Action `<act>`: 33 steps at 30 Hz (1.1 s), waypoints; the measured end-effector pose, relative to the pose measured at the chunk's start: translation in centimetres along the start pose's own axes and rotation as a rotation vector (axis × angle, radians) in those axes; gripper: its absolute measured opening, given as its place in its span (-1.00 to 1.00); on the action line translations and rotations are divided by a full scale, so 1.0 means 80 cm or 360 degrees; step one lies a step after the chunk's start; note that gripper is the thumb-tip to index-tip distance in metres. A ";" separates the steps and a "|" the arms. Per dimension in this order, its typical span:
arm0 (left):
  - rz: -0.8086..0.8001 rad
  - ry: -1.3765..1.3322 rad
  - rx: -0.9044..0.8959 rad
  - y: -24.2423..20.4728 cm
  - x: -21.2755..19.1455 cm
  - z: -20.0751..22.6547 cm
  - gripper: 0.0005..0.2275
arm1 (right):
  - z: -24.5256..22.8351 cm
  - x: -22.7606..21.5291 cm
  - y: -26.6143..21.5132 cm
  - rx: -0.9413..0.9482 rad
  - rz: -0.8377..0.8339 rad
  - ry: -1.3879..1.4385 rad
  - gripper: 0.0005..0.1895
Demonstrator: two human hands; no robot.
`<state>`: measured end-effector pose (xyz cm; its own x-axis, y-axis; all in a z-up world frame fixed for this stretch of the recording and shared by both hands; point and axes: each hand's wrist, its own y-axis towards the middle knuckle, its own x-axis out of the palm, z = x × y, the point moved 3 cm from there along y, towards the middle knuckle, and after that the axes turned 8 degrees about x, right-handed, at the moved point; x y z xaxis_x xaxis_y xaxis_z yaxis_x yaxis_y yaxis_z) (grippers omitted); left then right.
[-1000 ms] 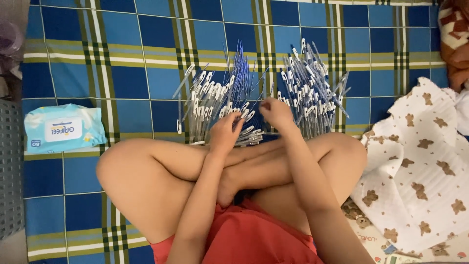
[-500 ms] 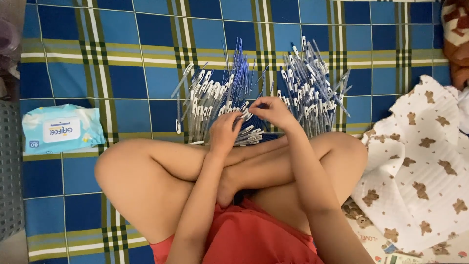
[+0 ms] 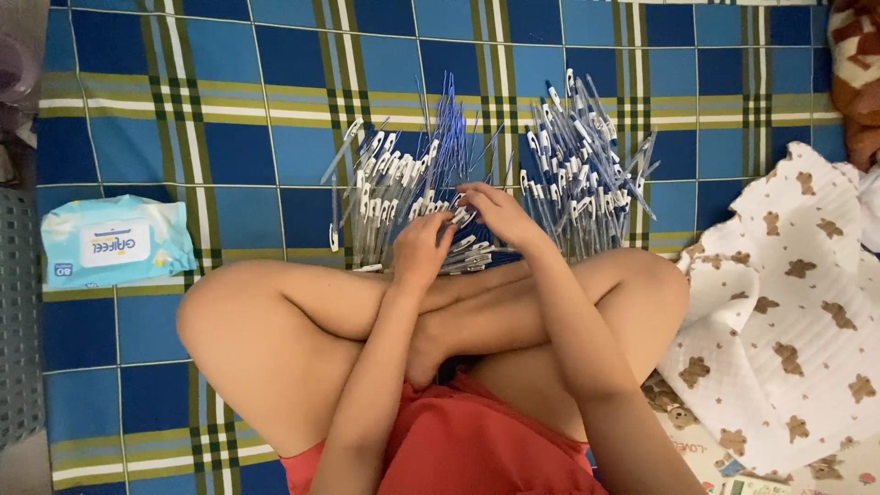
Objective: A person is sitting on a bed and assembling plastic clips onto a wire frame by sliding them on one by one.
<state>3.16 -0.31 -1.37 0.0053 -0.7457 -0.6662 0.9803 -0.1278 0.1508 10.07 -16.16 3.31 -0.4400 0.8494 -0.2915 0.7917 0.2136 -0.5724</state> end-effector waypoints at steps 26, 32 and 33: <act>0.0099 -0.0154 -0.0070 0.003 -0.013 0.011 -0.83 | 0.014 -0.018 0.011 -0.0187 0.0131 0.0528 -0.78; 0.0130 -0.0162 -0.0062 0.003 -0.011 0.008 -0.83 | 0.002 -0.031 0.002 -0.0257 0.0248 0.0599 -0.77; 0.0138 -0.0144 -0.0049 0.004 -0.009 0.007 -0.84 | -0.001 -0.032 0.000 -0.0266 0.0240 0.0582 -0.77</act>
<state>3.34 -0.15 -0.45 0.0739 -0.8094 -0.5826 0.9825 -0.0410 0.1816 11.23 -18.32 4.15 -0.1584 0.9859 -0.0542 0.9068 0.1235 -0.4031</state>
